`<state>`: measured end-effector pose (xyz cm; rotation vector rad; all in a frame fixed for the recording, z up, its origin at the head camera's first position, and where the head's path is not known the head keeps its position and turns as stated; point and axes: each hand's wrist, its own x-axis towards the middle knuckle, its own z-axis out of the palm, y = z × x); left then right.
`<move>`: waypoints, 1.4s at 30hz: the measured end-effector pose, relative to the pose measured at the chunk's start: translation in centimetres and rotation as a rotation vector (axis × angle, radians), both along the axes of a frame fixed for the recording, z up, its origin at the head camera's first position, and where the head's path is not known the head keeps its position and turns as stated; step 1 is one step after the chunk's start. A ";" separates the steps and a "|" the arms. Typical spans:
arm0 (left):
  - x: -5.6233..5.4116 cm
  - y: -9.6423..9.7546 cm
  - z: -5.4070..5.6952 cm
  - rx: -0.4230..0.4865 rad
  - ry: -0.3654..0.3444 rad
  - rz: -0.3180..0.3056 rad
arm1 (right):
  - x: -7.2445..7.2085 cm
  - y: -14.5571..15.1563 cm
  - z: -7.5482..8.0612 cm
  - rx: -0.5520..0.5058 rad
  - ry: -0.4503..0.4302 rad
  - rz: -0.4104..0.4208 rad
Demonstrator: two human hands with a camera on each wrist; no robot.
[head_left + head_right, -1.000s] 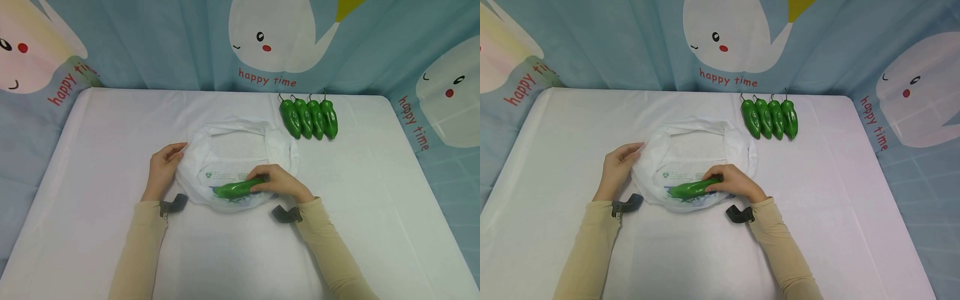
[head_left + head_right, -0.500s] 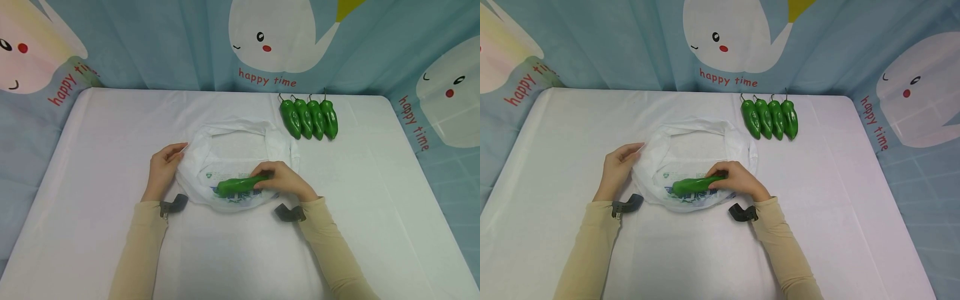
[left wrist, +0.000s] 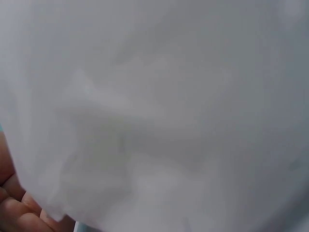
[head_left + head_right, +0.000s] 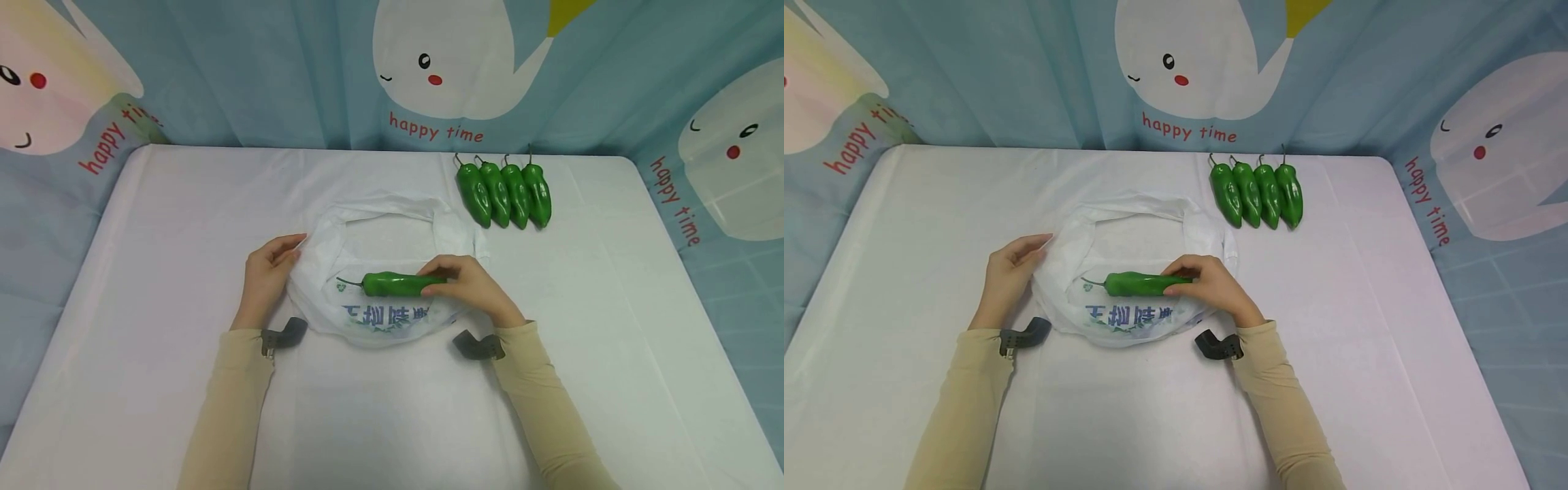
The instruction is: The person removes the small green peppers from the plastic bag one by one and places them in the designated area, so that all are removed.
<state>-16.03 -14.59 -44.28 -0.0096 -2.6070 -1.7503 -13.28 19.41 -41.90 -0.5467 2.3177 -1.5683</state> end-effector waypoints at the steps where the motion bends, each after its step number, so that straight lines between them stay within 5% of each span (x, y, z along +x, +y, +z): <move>1: 0.0 0.0 0.0 -0.001 0.002 0.000 | 0.0 0.0 0.0 -0.001 0.000 -0.012; 42: 0.1 0.0 0.0 0.004 0.006 -0.004 | -0.3 1.5 0.8 -0.065 -0.025 -0.345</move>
